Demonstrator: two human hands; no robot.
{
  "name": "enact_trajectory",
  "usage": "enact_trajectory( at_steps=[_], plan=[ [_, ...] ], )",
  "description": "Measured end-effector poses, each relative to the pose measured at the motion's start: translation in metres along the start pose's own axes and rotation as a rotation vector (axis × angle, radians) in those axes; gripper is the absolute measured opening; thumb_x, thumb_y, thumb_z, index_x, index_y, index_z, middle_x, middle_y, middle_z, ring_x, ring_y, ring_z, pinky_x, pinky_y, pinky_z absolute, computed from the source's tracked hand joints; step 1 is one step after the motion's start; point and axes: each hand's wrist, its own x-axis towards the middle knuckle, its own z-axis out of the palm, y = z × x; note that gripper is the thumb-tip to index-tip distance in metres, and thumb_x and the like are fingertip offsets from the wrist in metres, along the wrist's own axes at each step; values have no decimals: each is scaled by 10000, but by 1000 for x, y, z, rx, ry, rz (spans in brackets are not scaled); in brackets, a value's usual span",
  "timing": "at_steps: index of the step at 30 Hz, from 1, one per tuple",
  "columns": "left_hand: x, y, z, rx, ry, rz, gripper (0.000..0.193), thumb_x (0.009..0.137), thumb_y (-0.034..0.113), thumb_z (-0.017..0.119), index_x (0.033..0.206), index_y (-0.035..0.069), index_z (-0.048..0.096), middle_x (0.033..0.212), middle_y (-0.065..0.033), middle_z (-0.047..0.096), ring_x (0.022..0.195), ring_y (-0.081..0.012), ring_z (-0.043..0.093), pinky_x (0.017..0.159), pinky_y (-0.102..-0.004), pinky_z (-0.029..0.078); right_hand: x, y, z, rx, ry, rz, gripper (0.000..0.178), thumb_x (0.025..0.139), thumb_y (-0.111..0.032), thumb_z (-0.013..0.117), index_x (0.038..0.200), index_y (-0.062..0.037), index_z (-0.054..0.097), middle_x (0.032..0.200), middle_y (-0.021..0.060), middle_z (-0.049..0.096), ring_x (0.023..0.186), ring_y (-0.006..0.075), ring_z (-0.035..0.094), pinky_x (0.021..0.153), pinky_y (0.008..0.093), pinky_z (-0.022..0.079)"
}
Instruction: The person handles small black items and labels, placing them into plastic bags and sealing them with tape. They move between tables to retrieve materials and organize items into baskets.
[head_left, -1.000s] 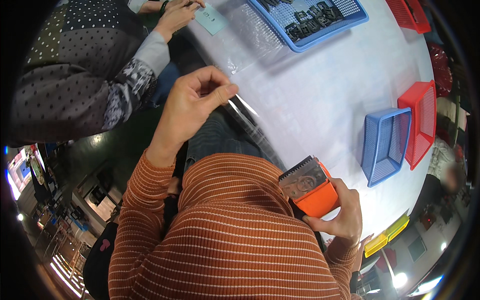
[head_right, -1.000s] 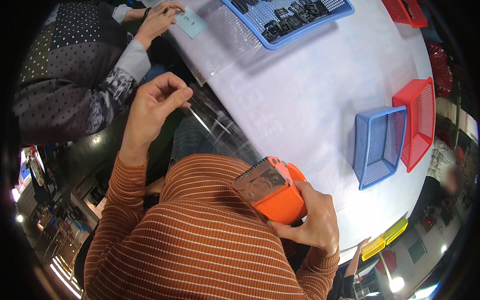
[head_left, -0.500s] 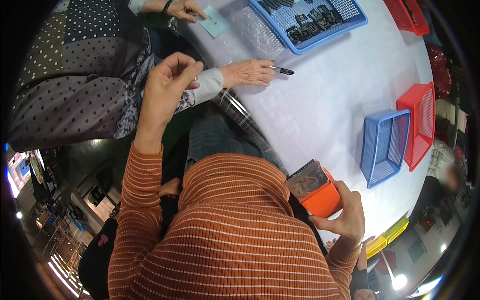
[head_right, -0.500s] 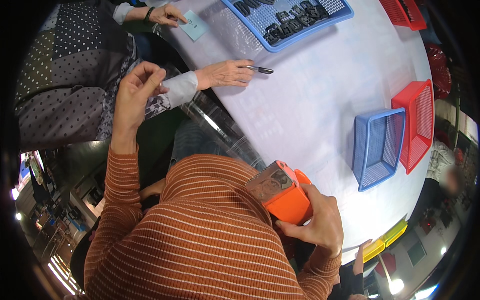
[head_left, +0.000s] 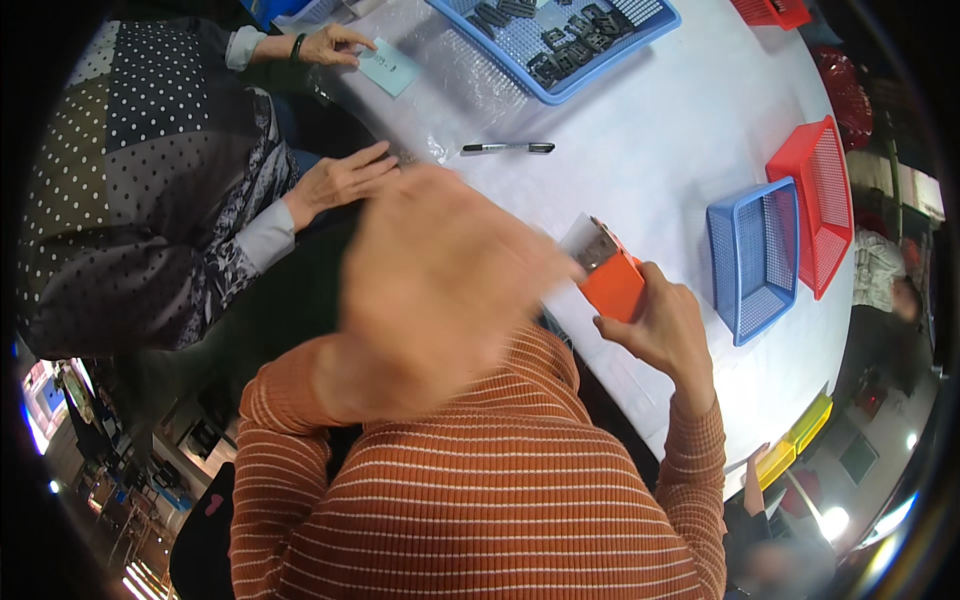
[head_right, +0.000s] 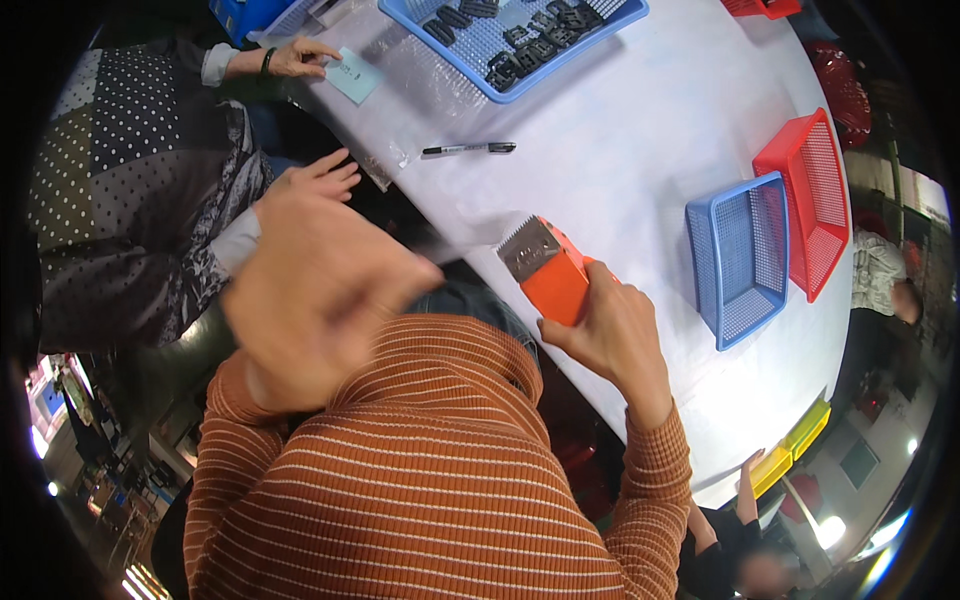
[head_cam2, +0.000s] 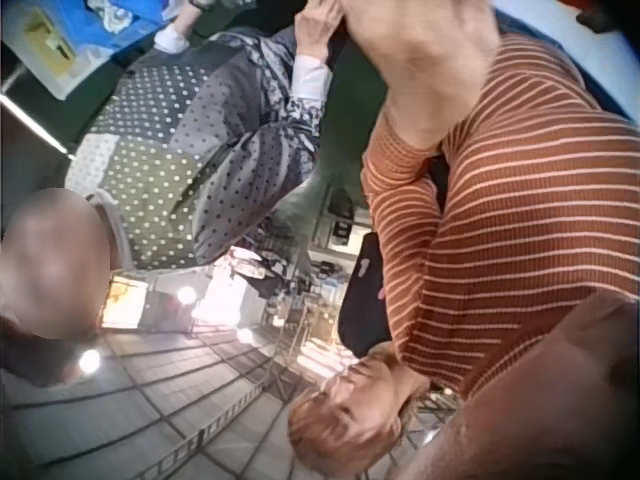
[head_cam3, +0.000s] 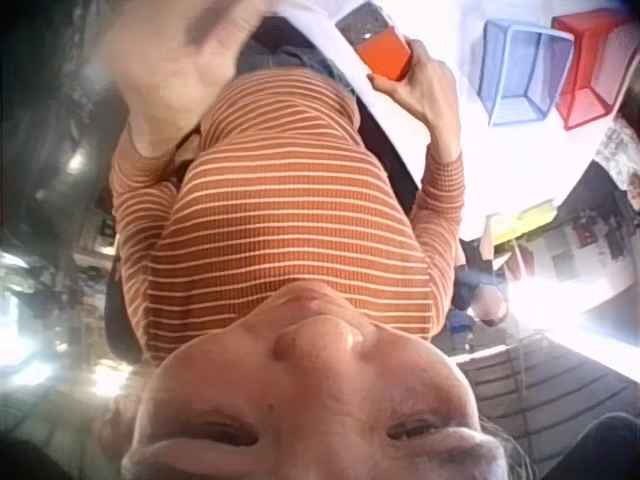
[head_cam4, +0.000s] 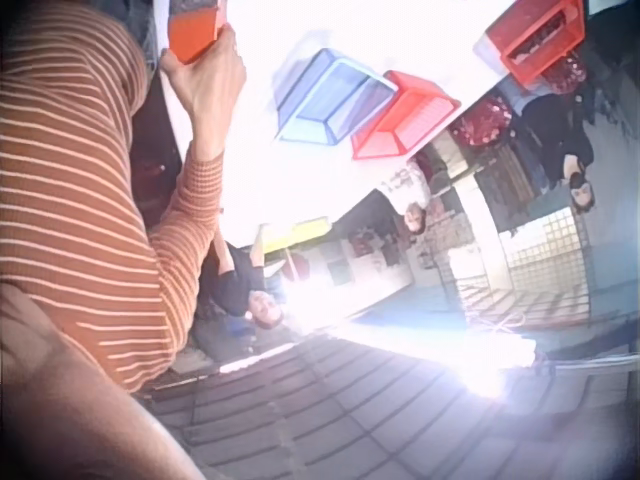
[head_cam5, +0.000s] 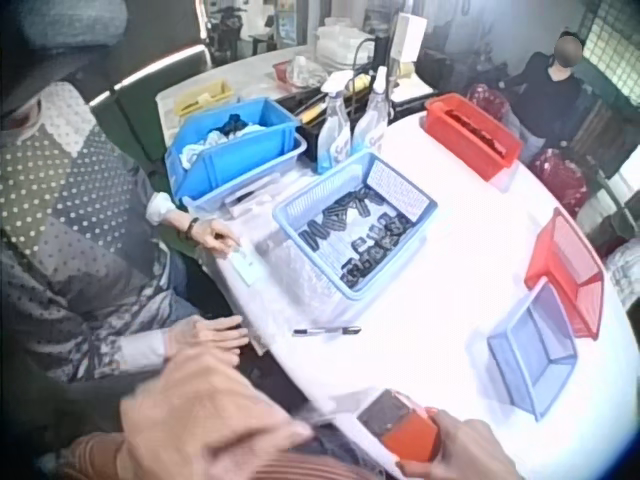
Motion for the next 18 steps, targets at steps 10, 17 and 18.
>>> enact_trajectory(
  at_steps=[10,17,18],
  plan=[
    [-24,42,60,110,-24,417,78,708,149,596,704,83,554,685,7,477,688,-134,498,888,-495,417,36,-25,7,-90,186,23,430,544,-299,738,701,34,515,555,190,578,508,342,580,501,389,466],
    [-28,26,70,174,-10,432,92,713,160,585,722,74,555,690,-7,479,696,-146,499,885,-496,421,55,-32,17,-88,240,23,443,549,-307,756,692,43,527,541,182,571,488,338,576,487,380,466],
    [-29,23,71,177,0,427,92,712,159,583,722,72,554,690,-8,478,696,-147,499,884,-496,422,57,-35,17,-92,228,41,442,554,-311,755,694,43,531,557,183,577,504,337,581,498,381,469]
  ],
)
